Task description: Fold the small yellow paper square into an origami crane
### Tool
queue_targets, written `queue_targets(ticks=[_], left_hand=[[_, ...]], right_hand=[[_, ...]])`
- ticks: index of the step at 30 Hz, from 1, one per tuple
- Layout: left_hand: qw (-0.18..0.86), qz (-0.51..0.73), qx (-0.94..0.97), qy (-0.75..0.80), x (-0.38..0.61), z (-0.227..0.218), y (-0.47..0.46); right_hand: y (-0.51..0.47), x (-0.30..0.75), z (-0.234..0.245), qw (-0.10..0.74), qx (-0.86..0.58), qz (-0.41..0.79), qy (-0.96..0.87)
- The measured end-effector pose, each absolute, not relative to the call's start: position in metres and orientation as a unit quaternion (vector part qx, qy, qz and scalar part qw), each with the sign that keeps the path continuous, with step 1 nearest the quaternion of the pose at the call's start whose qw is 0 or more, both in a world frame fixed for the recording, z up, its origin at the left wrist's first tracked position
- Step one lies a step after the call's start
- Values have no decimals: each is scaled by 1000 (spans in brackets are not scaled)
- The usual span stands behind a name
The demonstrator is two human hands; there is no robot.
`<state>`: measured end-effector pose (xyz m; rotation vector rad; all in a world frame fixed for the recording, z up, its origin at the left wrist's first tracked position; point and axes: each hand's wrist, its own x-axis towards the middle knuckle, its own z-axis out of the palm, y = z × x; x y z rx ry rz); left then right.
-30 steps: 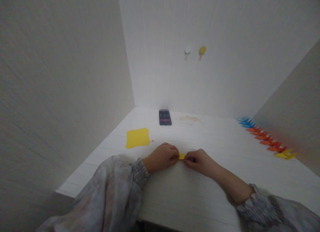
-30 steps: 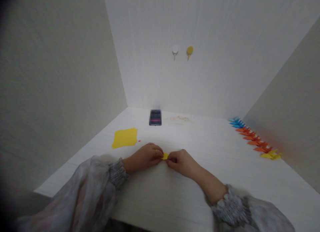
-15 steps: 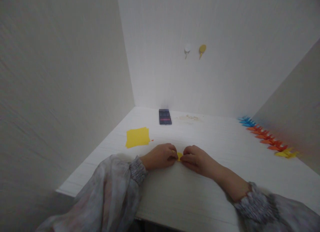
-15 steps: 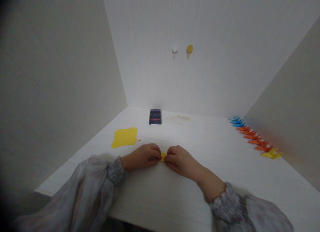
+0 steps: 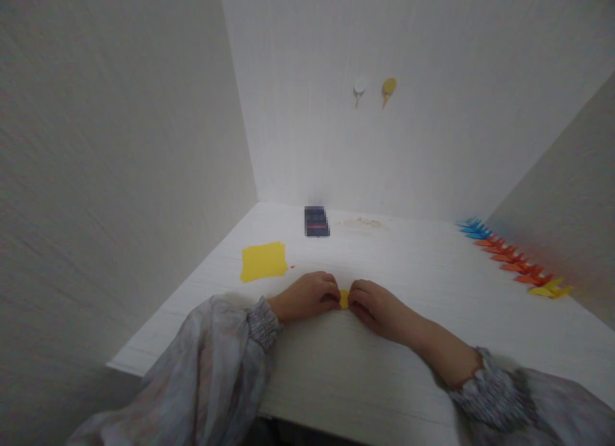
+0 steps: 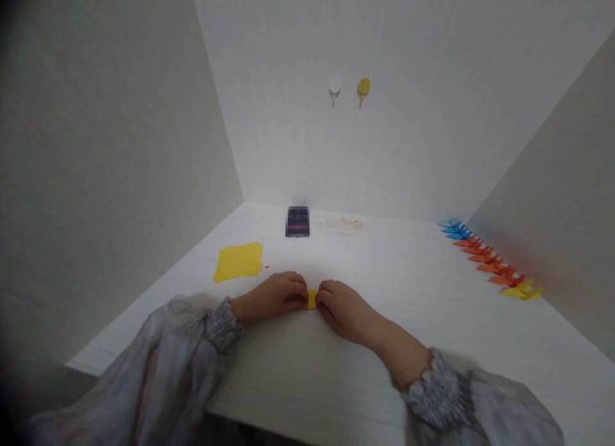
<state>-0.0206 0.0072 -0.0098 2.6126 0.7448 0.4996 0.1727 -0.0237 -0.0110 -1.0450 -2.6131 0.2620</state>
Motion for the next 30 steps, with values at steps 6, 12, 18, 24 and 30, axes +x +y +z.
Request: queue_targets(ticks=[6,12,18,24,30], left_hand=[[190,173,930,262,-19,-11,8],[172,166,933,267,-17,-12,9],[175,175,927,282,-17,-12,7],[189,174,920,294,-17,-11,7],[217,188,912,293,-17,-15,8]], right_hand=[[-25,169,-12,144,-380,73,-911],[-26,168,-13,137,-389,73,-908],[-21,168,-21,178,-431,114,-877],[-18,166,-26,180,-478,130,-850],[-17,166,-26,179,-494,143,-839]])
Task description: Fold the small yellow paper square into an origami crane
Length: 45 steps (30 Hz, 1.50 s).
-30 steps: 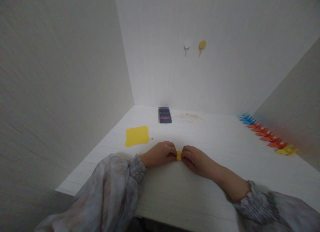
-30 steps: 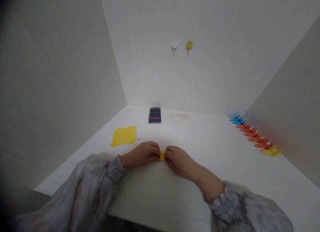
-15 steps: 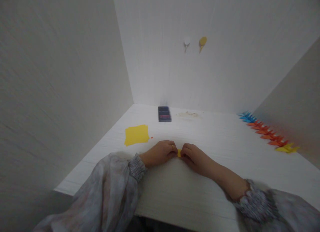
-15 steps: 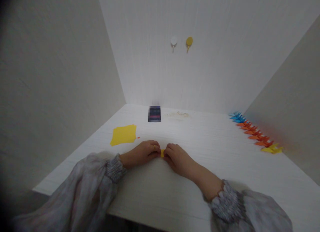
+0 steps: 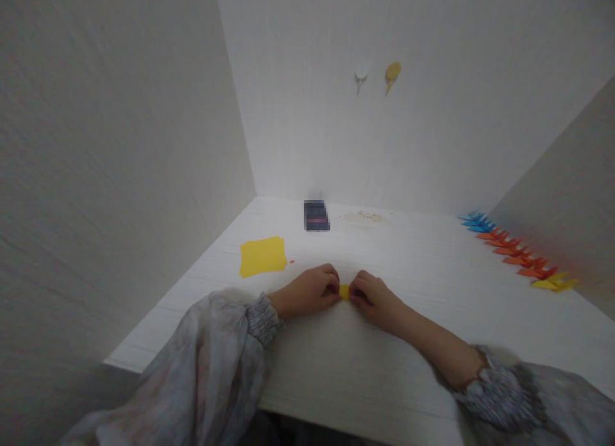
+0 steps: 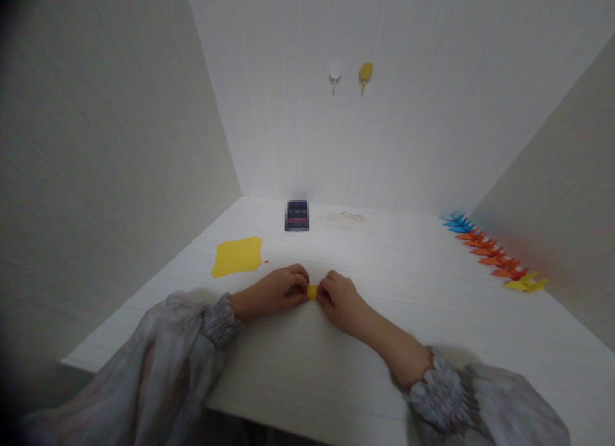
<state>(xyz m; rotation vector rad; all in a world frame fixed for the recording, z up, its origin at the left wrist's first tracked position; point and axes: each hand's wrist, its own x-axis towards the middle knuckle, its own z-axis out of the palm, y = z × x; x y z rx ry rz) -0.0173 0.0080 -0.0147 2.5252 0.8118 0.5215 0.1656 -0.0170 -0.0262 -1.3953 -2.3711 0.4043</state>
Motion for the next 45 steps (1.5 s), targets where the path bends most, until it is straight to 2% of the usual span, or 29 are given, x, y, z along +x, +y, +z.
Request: queue_targets(ticks=[14,22,45], left_hand=[[233,183,904,307,-14,-17,9],[244,186,901,306,-14,-18,10],[168,167,910,341,-8,-21,11]], right_hand=[[-15,164,-27,182,-516,191,-815],[-19,159,-18,136,-549,174,-806],[-14,149,-16,72,-610,143,-776]])
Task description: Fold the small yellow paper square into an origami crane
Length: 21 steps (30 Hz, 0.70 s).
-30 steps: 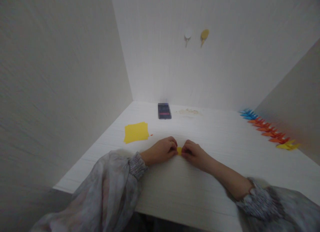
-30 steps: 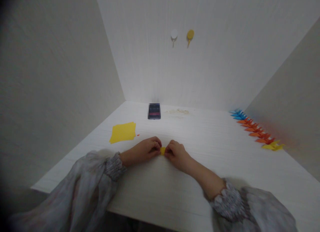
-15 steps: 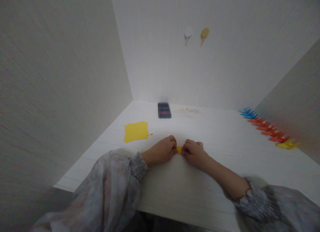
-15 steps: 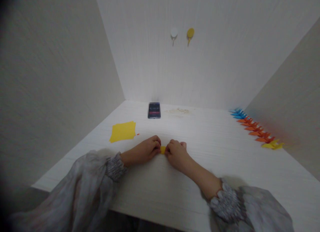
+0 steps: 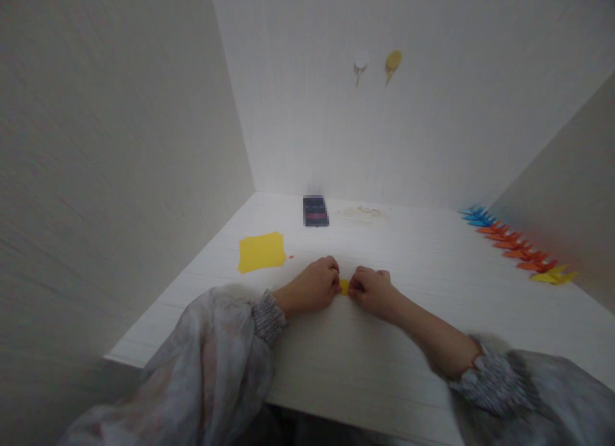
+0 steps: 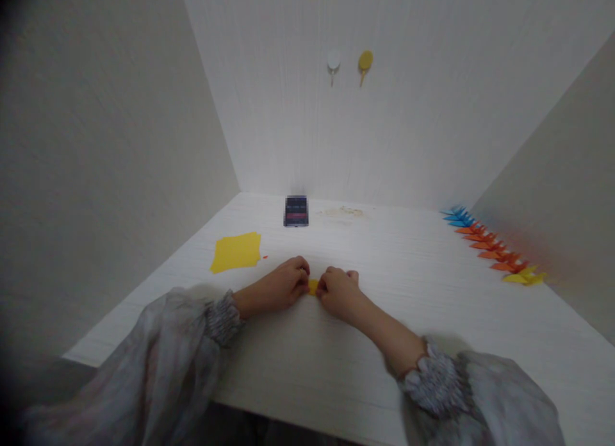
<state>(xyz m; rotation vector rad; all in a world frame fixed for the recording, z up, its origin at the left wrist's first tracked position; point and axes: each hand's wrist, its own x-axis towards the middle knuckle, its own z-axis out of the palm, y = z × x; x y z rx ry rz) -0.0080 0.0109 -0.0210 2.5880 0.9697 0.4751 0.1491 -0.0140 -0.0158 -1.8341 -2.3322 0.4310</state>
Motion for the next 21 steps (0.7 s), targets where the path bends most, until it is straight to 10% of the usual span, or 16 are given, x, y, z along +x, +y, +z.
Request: queue_targets(ticks=[21], left_hand=[[254,195,876,359,-8,-23,11]], right_hand=[[-15,146,-6,51,-641,164,-748]])
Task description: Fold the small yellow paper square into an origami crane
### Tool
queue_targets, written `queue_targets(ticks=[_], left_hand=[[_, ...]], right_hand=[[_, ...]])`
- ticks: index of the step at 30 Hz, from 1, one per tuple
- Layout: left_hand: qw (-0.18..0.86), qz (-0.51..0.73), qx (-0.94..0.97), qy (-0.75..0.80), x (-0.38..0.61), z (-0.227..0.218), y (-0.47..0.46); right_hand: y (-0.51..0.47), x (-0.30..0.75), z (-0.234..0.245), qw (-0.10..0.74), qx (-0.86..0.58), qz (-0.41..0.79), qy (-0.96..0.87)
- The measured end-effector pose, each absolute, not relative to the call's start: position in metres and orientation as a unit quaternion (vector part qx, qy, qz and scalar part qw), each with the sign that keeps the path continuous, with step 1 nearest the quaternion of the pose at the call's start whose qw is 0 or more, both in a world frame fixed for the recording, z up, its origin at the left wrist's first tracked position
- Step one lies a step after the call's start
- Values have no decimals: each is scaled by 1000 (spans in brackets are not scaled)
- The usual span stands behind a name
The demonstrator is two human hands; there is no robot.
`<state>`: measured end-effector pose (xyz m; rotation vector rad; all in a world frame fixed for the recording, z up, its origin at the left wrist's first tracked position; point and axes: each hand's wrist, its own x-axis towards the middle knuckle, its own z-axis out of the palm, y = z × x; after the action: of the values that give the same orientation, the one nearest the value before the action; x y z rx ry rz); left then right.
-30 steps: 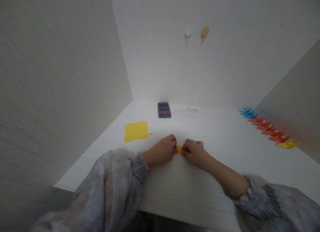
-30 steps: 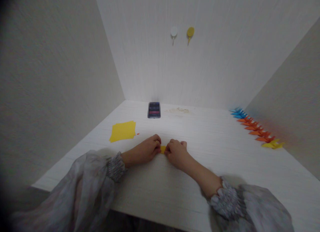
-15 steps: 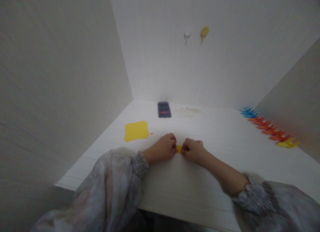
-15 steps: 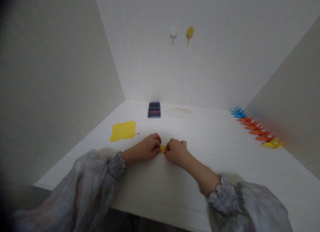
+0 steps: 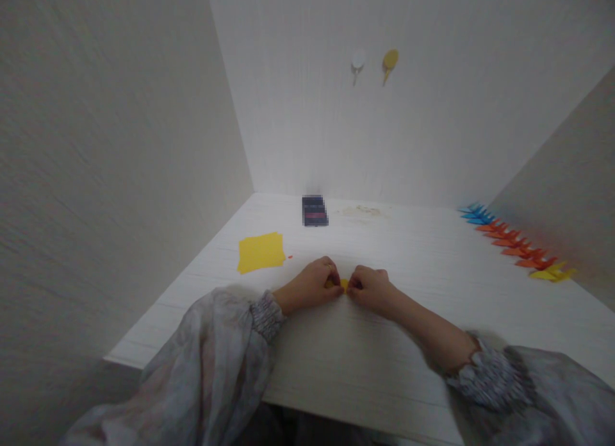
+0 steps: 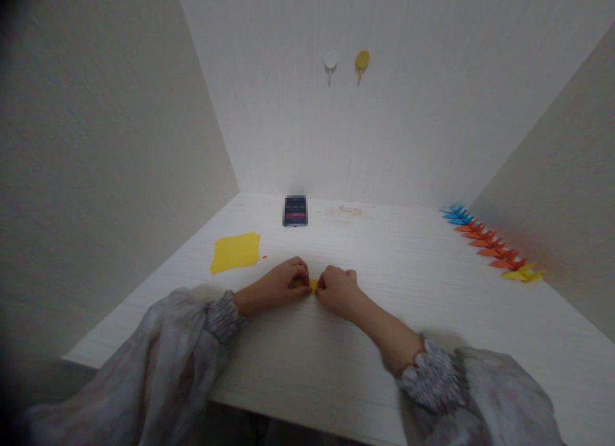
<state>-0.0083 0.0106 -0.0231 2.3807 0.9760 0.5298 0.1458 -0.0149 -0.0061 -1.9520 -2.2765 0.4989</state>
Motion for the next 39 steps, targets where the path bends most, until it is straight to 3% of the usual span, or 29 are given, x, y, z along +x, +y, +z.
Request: queue_targets(ticks=[22,39], left_hand=[[279,199,853,393,-6,-26,15],[275,193,843,420,-5,-21,11]], right_hand=[[-19,143,-1,22,-639,140,-756],[-7,163,-18,116,-602,271,-742]])
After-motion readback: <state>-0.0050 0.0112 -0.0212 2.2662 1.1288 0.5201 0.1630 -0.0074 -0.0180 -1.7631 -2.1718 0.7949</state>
